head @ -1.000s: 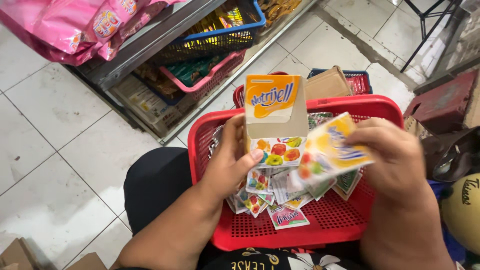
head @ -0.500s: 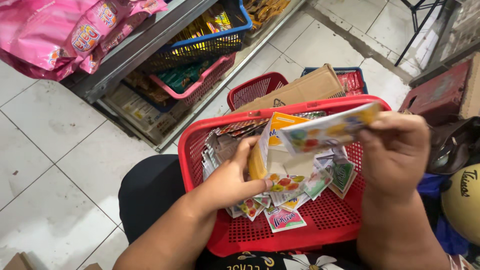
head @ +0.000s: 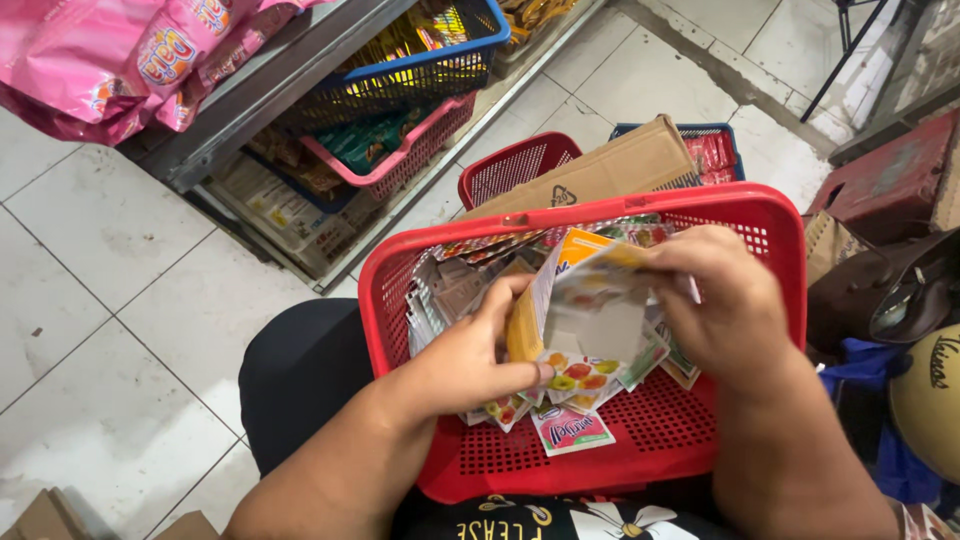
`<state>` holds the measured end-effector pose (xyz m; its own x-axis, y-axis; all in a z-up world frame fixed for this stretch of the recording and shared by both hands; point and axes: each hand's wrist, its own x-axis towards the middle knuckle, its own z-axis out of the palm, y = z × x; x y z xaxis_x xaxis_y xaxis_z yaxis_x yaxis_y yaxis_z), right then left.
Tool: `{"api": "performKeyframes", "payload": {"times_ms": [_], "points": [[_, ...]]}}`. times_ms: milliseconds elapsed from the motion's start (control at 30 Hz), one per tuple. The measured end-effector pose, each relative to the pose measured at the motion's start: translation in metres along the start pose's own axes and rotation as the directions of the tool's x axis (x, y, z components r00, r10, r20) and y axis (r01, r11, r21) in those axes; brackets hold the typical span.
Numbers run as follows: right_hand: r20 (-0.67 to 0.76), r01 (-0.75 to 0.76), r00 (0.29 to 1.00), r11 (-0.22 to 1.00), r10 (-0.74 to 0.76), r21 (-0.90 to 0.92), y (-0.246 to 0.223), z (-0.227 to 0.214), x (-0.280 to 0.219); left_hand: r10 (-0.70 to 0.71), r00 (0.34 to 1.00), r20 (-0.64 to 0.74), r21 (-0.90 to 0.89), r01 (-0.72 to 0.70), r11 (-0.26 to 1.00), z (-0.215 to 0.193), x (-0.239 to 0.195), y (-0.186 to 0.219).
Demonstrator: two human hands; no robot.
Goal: The person sorts various food packets from a red basket into small cardboard boxes while sitting on the floor.
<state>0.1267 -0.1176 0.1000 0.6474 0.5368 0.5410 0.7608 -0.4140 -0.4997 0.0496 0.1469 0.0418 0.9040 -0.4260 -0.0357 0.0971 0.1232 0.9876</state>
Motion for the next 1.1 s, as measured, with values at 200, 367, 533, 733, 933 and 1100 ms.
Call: {"api": "performKeyframes", "payload": {"times_ms": [200, 367, 533, 733, 933, 1100], "points": [[0.055, 0.114, 0.993, 0.965, -0.104, -0.235, -0.029, 0.01, 0.017, -0.102, 0.992, 0.068, -0.138, 0.111, 0.984, 0.001, -0.001, 0.003], [0.035, -0.062, 0.997, 0.981, 0.07, -0.185, -0.032, 0.011, 0.018, -0.051, 0.989, 0.136, -0.217, 0.08, 0.973, -0.005, -0.005, 0.008], [-0.124, -0.096, 0.988, 0.994, 0.089, -0.059, -0.016, 0.015, 0.009, 0.015, 0.996, 0.093, -0.3, 0.013, 0.954, -0.006, -0.003, -0.001], [-0.222, -0.244, 0.909, 0.882, 0.352, 0.403, -0.006, 0.015, -0.002, 0.248, 0.968, -0.04, -0.458, -0.238, 0.856, -0.009, -0.003, -0.012], [0.216, -0.228, 0.934, 0.94, 0.285, -0.255, 0.008, 0.033, 0.011, 0.345, 0.907, -0.241, -0.458, -0.42, 0.784, -0.01, -0.006, -0.013], [0.502, -0.206, 0.548, 0.69, 0.669, -0.694, 0.042, 0.05, 0.014, 0.366, 0.878, -0.308, -0.486, -0.476, 0.733, -0.007, -0.006, -0.006]]}}
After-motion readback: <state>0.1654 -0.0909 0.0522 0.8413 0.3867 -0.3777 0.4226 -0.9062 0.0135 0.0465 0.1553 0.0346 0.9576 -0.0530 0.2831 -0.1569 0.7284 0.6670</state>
